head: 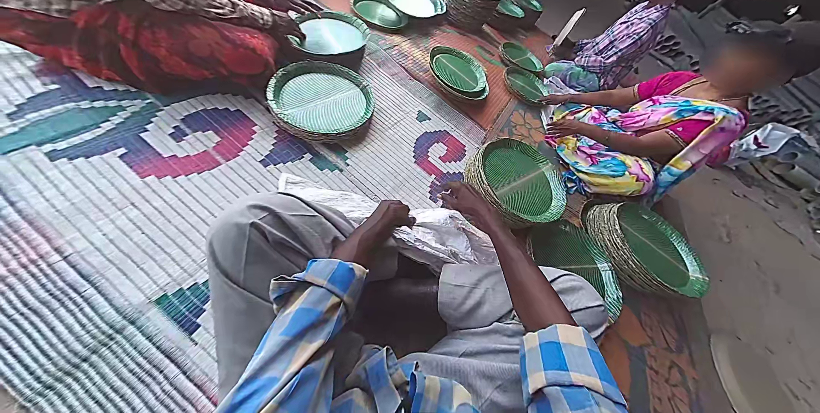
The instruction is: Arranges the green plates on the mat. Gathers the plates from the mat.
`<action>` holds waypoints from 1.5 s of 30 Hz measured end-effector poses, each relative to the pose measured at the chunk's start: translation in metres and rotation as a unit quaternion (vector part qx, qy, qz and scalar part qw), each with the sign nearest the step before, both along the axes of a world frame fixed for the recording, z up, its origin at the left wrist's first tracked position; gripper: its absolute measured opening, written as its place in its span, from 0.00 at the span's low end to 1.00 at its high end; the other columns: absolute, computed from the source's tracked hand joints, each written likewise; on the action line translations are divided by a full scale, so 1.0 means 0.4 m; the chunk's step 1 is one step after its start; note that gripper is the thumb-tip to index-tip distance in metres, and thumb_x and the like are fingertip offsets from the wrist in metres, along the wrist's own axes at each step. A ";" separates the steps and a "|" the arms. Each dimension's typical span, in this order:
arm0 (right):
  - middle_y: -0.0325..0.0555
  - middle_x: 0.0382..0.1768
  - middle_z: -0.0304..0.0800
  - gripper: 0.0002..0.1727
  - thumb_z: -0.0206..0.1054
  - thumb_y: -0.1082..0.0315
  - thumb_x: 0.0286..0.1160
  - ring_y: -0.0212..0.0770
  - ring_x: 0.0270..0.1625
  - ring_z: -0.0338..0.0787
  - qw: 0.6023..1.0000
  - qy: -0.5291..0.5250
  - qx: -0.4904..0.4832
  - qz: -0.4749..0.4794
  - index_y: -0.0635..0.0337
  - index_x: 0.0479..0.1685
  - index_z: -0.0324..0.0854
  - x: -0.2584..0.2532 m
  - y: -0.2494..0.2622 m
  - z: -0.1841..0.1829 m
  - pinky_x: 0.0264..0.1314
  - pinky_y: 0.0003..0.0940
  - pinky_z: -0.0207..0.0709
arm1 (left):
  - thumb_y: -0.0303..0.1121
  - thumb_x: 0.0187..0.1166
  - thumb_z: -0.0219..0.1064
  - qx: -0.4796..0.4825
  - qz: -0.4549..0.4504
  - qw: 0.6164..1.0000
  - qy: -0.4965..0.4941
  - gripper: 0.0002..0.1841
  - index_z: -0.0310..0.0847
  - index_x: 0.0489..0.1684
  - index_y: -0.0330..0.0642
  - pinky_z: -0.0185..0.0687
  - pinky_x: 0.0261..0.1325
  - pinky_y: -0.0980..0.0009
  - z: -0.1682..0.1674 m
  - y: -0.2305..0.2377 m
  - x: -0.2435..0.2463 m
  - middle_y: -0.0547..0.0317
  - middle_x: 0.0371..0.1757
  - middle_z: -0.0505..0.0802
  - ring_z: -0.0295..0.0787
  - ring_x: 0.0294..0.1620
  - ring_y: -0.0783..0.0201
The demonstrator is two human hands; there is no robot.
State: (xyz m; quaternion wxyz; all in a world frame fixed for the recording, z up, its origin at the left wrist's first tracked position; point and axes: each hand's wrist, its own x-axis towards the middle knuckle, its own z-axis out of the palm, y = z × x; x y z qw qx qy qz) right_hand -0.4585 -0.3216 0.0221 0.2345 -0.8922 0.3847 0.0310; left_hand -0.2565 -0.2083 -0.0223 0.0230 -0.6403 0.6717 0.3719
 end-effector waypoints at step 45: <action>0.66 0.64 0.88 0.17 0.57 0.68 0.86 0.64 0.70 0.86 0.920 0.074 -0.090 -0.374 0.68 0.59 0.88 -0.193 -0.110 -0.086 0.71 0.62 0.76 | 0.39 0.86 0.61 -0.040 -0.017 0.995 -0.094 0.19 0.84 0.68 0.38 0.69 0.76 0.38 -0.142 -0.191 0.036 0.39 0.70 0.88 0.79 0.77 0.39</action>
